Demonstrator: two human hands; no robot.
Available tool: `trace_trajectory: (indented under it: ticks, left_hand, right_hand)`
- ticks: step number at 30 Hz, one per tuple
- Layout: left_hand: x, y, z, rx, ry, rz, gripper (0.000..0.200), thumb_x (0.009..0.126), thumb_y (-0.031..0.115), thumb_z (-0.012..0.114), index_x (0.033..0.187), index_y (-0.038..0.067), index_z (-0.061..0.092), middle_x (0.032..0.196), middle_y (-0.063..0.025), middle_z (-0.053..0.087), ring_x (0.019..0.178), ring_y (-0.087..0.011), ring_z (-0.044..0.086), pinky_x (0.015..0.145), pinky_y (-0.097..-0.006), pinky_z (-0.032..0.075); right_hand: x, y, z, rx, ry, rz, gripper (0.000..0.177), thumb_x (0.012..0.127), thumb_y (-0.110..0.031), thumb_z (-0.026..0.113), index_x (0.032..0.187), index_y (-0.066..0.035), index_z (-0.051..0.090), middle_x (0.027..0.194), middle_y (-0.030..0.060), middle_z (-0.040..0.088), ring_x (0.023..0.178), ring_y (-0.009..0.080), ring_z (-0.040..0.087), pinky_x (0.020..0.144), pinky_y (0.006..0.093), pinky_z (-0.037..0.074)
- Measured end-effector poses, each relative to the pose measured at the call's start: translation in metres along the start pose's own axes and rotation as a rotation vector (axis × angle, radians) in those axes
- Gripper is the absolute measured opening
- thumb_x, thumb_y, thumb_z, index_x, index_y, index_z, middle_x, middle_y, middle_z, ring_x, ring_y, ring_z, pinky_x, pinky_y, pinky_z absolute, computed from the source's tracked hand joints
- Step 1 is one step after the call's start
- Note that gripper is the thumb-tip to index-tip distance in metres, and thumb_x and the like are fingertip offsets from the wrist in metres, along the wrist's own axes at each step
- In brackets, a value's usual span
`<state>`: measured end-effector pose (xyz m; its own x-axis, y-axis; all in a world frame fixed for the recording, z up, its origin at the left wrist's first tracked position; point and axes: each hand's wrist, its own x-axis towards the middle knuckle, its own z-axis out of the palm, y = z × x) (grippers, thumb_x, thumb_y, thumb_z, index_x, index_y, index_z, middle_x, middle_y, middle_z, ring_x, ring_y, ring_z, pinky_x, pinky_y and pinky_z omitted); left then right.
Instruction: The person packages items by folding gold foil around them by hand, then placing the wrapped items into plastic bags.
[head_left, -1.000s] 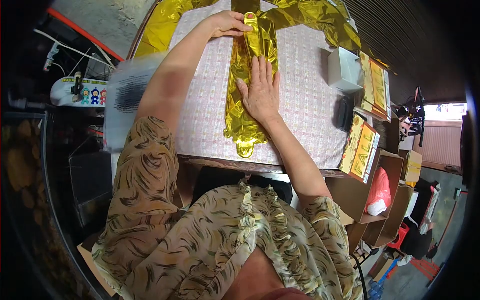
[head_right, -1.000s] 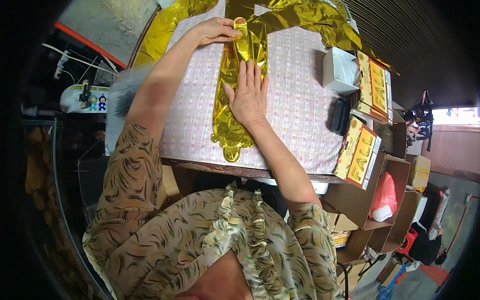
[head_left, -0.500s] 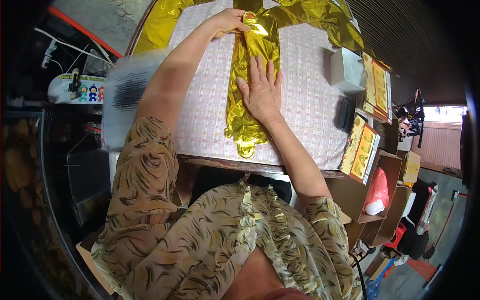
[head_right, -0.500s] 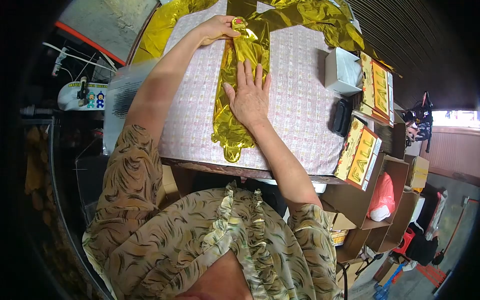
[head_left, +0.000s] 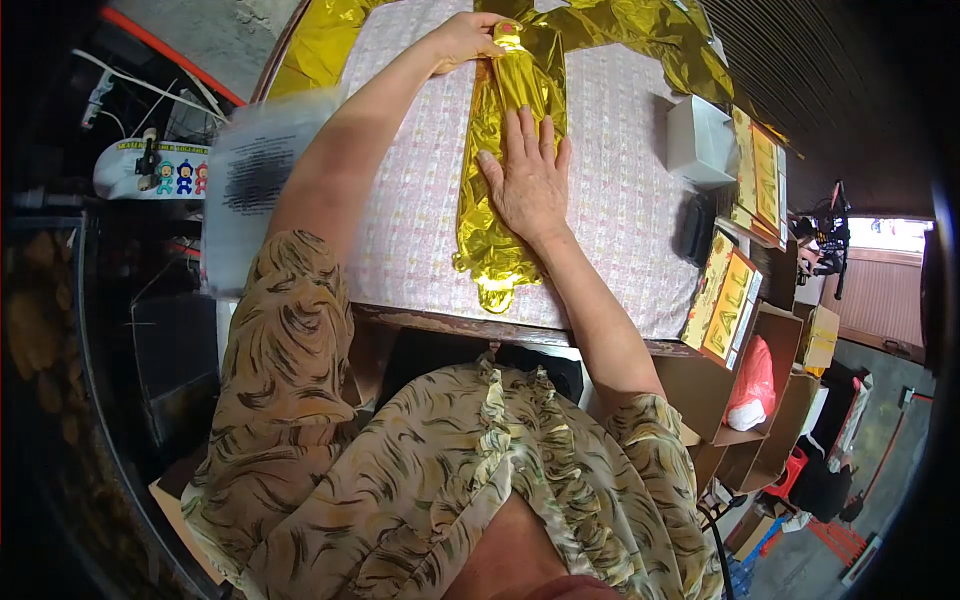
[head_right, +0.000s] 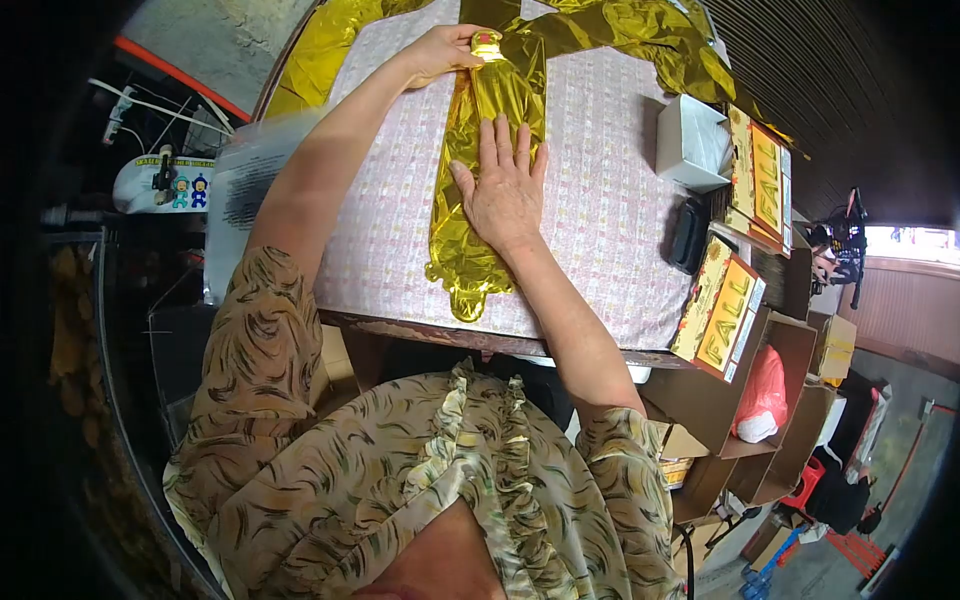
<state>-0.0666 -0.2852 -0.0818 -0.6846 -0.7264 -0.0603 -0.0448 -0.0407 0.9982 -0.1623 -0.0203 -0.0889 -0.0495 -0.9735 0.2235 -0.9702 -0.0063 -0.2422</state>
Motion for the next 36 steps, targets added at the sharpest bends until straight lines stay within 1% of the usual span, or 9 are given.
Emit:
trace_trajectory:
  ticks: [5, 8, 13, 15, 17, 19, 22, 29, 36]
  left_hand:
    - [0.015, -0.017, -0.004, -0.131, 0.051, 0.027, 0.044, 0.089, -0.002, 0.073, 0.132, -0.002, 0.064, 0.122, -0.0093, 0.071, 0.108, -0.0179, 0.069, 0.093, -0.0296, 0.055]
    - [0.002, -0.005, 0.007, 0.132, 0.233, -0.054, 0.037, 0.083, 0.018, 0.087, 0.111, -0.002, 0.075, 0.098, -0.0081, 0.076, 0.087, -0.0144, 0.069, 0.081, -0.0276, 0.053]
    - [-0.021, 0.008, 0.006, 0.721, 0.205, -0.029, 0.052, 0.088, 0.046, 0.078, 0.116, 0.002, 0.075, 0.098, -0.0163, 0.076, 0.087, -0.0242, 0.071, 0.083, -0.0346, 0.055]
    - [-0.005, -0.034, -0.015, 1.345, 0.774, 0.673, 0.056, 0.091, 0.056, 0.070, 0.113, 0.005, 0.077, 0.096, -0.0164, 0.077, 0.091, -0.0336, 0.073, 0.085, -0.0436, 0.055]
    - [-0.013, -0.020, -0.013, 1.265, 0.780, 0.715, 0.060, 0.091, 0.061, 0.066, 0.105, 0.004, 0.078, 0.095, -0.0187, 0.077, 0.097, -0.0402, 0.073, 0.089, -0.0494, 0.054]
    - [-0.044, 0.030, 0.011, 1.069, 0.463, 0.104, 0.063, 0.090, 0.063, 0.066, 0.100, 0.002, 0.077, 0.096, -0.0230, 0.075, 0.097, -0.0422, 0.072, 0.091, -0.0477, 0.055]
    - [-0.048, 0.043, 0.025, 1.138, 0.379, -0.091, 0.058, 0.089, 0.055, 0.072, 0.106, 0.000, 0.076, 0.106, -0.0270, 0.073, 0.104, -0.0443, 0.070, 0.094, -0.0483, 0.056]
    - [-0.023, 0.024, 0.014, 1.207, 0.363, -0.138, 0.075, 0.076, 0.065, 0.080, 0.107, -0.003, 0.075, 0.108, -0.0255, 0.074, 0.108, -0.0418, 0.070, 0.093, -0.0476, 0.057]
    - [-0.008, 0.012, -0.017, 0.784, 0.136, -0.278, 0.052, 0.075, 0.052, 0.086, 0.072, 0.002, 0.074, 0.068, -0.0123, 0.069, 0.050, -0.0207, 0.059, 0.054, -0.0336, 0.048]
  right_hand:
    - [0.000, 0.000, 0.003, 0.069, 0.083, 0.029, 0.081, 0.105, -0.052, 0.049, 0.161, -0.001, 0.023, 0.166, 0.0210, 0.029, 0.155, 0.0393, 0.023, 0.126, 0.0557, 0.012]
    - [0.001, 0.001, 0.003, 0.071, 0.062, 0.040, 0.084, 0.104, -0.051, 0.051, 0.161, 0.002, 0.021, 0.166, 0.0238, 0.029, 0.155, 0.0388, 0.023, 0.126, 0.0547, 0.012]
    - [0.002, 0.001, 0.004, 0.070, 0.051, 0.044, 0.084, 0.103, -0.051, 0.052, 0.160, 0.003, 0.022, 0.166, 0.0246, 0.028, 0.155, 0.0387, 0.024, 0.126, 0.0546, 0.012]
    - [0.001, 0.002, 0.005, 0.075, 0.063, 0.041, 0.084, 0.103, -0.051, 0.052, 0.160, 0.004, 0.023, 0.165, 0.0249, 0.029, 0.155, 0.0387, 0.024, 0.126, 0.0546, 0.012]
    - [0.001, 0.001, 0.004, 0.070, 0.072, 0.039, 0.083, 0.103, -0.051, 0.052, 0.159, 0.004, 0.025, 0.165, 0.0250, 0.029, 0.155, 0.0387, 0.024, 0.126, 0.0545, 0.012]
    - [0.001, 0.003, 0.006, 0.077, 0.084, 0.034, 0.083, 0.103, -0.051, 0.052, 0.159, 0.004, 0.025, 0.165, 0.0250, 0.029, 0.155, 0.0388, 0.024, 0.126, 0.0548, 0.013]
    - [0.001, 0.001, 0.004, 0.076, 0.081, 0.034, 0.082, 0.104, -0.051, 0.051, 0.158, 0.005, 0.026, 0.166, 0.0250, 0.028, 0.155, 0.0389, 0.024, 0.126, 0.0553, 0.013]
    - [0.001, 0.003, 0.006, 0.064, 0.102, 0.028, 0.081, 0.104, -0.050, 0.050, 0.158, 0.006, 0.026, 0.166, 0.0252, 0.028, 0.155, 0.0392, 0.024, 0.126, 0.0558, 0.014]
    - [0.000, 0.001, 0.004, 0.077, 0.086, 0.051, 0.080, 0.104, -0.049, 0.050, 0.158, 0.006, 0.026, 0.166, 0.0250, 0.027, 0.155, 0.0381, 0.023, 0.126, 0.0545, 0.014]
